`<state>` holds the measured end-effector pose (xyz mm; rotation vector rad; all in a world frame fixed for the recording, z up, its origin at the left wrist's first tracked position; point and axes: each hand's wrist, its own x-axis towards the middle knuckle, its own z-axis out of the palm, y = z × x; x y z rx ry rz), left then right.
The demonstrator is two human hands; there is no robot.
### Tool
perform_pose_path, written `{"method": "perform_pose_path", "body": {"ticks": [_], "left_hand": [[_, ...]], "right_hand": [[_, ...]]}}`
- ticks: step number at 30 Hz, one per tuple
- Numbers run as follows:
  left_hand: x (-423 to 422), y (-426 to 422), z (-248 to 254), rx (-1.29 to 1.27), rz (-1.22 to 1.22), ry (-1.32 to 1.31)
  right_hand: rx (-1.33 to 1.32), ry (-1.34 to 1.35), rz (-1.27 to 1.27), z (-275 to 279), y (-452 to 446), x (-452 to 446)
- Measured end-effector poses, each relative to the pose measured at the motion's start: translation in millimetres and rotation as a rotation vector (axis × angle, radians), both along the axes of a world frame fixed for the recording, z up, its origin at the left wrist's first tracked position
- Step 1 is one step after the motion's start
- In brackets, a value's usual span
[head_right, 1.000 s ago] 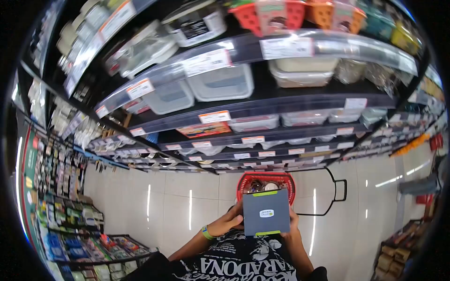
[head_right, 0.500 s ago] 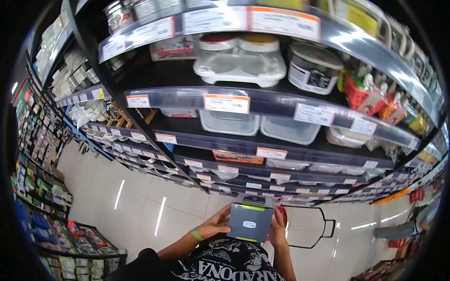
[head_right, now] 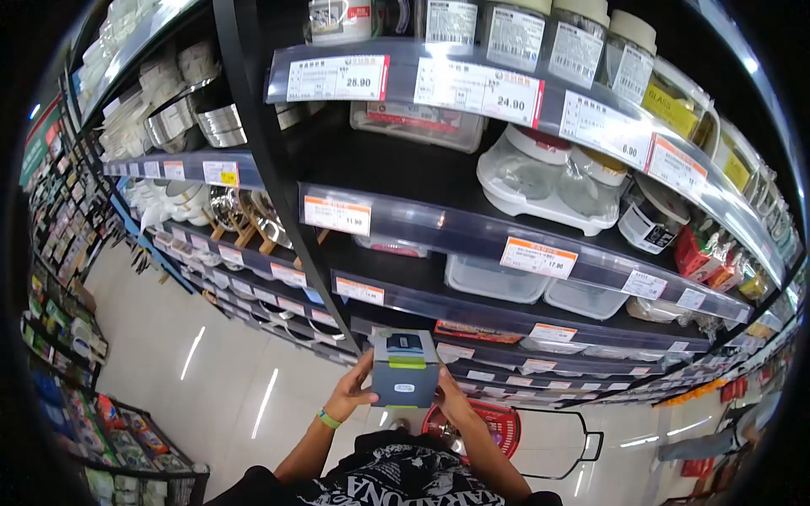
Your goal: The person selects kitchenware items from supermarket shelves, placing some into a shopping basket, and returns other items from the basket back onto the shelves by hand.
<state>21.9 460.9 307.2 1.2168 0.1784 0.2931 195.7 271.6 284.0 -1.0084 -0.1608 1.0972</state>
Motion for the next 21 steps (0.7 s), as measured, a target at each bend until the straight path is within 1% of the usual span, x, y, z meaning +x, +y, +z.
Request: {"method": "perform_pose_path", "body": {"ticks": [1, 2, 3, 5, 6, 8, 10, 11, 13, 16, 17, 19, 20, 21], "left_hand": [[7.6, 12.4, -4.4, 0.041, 0.014, -0.015], [17.7, 23.2, -18.7, 0.08, 0.061, -0.122], [25.6, 32.2, -18.2, 0.072, 0.088, -0.133], [41.1, 47.8, -14.0, 0.05, 0.145, -0.155], [48.8, 53.2, -14.2, 0.012, 0.191, -0.159], [62.6, 61.3, -13.6, -0.067, 0.283, -0.126], [71.8, 65.8, 0.8, -0.149, 0.348, -0.084], [76.9, 69.8, -5.0, -0.122, 0.373, -0.09], [84.5, 70.0, 5.0, -0.125, 0.403, -0.158], [94.3, 77.5, 10.0, -0.1, 0.355, -0.126], [99.3, 80.7, 4.6, -0.015, 0.381, -0.081], [113.6, 86.7, -15.5, 0.156, 0.434, 0.013], [119.0, 84.0, -17.4, 0.138, 0.477, 0.073], [121.9, 87.2, -24.2, 0.089, 0.451, 0.129]], "right_hand": [[0.092, -0.052, 0.039, 5.0, 15.8, 5.2], [0.102, -0.064, 0.038, 12.2, 29.1, 9.0], [0.11, -0.076, 0.035, 22.3, 41.7, 10.9], [0.143, -0.098, 0.031, 19.0, 63.7, 22.4], [0.106, -0.11, 0.015, 28.4, 73.7, 23.9], [0.071, -0.15, 0.045, 15.3, 85.5, 34.2], [0.039, -0.191, 0.061, 29.3, 92.4, 32.0], [0.0, -0.211, 0.072, 25.7, 94.8, 36.6], [-0.124, -0.317, 0.02, 30.4, 99.3, 35.3], [-0.104, -0.405, -0.019, 57.7, 106.2, 32.4], [-0.18, -0.446, -0.005, 55.2, 109.0, 36.9], [-0.336, -0.523, 0.029, 31.7, 116.7, 52.2], [-0.204, -0.61, -0.097, 7.0, 123.0, 53.9], [-0.182, -0.558, -0.095, 8.1, 122.2, 49.0]]}}
